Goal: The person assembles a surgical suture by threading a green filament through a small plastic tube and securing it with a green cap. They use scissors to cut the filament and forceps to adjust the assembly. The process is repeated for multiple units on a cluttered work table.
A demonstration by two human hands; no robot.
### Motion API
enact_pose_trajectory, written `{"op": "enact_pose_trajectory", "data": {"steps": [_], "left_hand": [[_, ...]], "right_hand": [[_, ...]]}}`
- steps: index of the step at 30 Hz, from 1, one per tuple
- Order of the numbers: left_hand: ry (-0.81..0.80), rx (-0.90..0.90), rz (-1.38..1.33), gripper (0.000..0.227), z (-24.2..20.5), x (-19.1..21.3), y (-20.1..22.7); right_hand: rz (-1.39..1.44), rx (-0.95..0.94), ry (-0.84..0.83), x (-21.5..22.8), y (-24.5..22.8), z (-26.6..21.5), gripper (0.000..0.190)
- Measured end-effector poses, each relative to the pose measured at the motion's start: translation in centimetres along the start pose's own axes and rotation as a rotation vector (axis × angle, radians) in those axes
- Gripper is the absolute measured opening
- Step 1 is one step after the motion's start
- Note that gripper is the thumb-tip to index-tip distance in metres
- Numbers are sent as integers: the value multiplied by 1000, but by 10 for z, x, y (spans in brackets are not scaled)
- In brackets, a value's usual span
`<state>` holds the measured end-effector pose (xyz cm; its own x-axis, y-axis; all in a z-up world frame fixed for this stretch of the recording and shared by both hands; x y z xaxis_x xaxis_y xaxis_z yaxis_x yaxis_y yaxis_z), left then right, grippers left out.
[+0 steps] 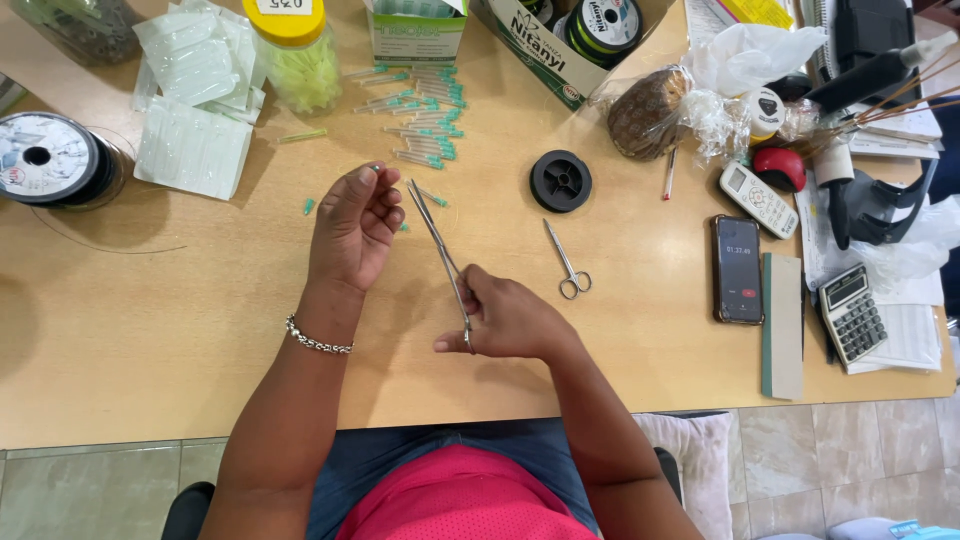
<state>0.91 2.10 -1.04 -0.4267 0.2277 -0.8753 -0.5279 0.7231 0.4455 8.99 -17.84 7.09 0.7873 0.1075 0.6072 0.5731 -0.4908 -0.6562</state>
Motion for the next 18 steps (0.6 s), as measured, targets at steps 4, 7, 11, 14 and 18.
{"op": "enact_pose_trajectory", "data": {"steps": [4,7,11,14,18], "left_hand": [[34,13,-34,16,1,0,4],[29,43,-46,17,-1,-1,0],[7,73,-34,17,-5,-2,-8],[-20,100,-25,18,-5,-1,-12],[-44,136,-24,17,-5,0,-17]], "right_hand": [[-217,-165,2,-4,34,-27,54],[-284,-217,-3,-11,50,-46,46],[-369,-180,30,-11,43,-56,47],[-377,-135,84,-11,42,-54,51],[-489,-139,84,-11,43,-51,50]]}}
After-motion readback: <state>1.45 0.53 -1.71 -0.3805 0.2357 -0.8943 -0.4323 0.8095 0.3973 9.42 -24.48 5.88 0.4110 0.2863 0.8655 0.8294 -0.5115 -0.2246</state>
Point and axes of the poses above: each hand's wrist, its own z-axis towards the middle knuckle, its own x-axis out of the back of the hand, y = z × x, the point moved 2 cm from there along z, towards the middle knuckle, and after that the axes turned 8 degrees about -z, right-handed, at the moved point
